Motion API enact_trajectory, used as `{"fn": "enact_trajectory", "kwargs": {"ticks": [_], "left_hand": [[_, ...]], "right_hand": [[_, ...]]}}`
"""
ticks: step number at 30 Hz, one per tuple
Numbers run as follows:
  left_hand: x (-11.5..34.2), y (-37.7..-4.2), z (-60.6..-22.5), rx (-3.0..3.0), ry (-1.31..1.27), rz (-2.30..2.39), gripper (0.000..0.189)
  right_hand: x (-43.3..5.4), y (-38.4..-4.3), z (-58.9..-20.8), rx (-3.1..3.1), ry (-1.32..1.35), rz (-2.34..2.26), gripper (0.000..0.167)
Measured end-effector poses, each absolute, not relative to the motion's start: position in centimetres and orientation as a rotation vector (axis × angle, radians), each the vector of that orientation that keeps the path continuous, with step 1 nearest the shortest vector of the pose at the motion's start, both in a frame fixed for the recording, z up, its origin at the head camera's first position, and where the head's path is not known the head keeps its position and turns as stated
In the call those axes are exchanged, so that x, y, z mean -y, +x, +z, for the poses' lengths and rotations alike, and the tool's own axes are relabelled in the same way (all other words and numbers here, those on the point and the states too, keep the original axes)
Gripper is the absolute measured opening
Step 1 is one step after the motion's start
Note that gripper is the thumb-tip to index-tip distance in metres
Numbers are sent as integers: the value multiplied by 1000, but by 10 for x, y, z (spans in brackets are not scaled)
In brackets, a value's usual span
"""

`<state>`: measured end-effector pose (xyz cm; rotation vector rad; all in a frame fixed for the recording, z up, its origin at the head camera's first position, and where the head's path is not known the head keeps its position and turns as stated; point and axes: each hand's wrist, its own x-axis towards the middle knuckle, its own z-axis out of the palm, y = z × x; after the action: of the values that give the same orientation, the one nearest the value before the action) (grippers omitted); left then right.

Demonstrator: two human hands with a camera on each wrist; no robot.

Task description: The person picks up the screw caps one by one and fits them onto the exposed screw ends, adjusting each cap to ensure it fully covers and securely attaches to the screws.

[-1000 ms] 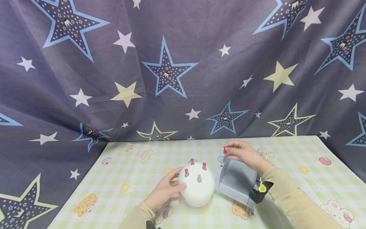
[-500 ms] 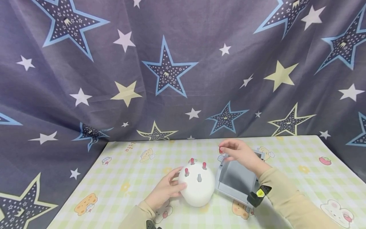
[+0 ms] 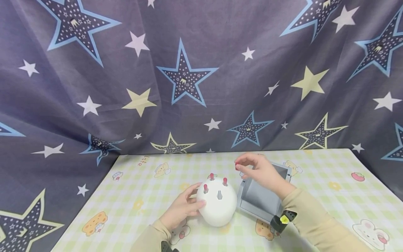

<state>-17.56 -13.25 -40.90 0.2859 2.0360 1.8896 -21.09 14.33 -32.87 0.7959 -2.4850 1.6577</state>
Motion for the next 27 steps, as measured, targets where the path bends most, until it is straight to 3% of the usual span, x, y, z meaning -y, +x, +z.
{"fn": "enact_trajectory", "kwargs": {"ticks": [27], "left_hand": [[133, -176, -411, -2041, 279, 1890, 74]], "right_hand": [[-119, -194, -332, 2462, 969, 1320, 8]]}}
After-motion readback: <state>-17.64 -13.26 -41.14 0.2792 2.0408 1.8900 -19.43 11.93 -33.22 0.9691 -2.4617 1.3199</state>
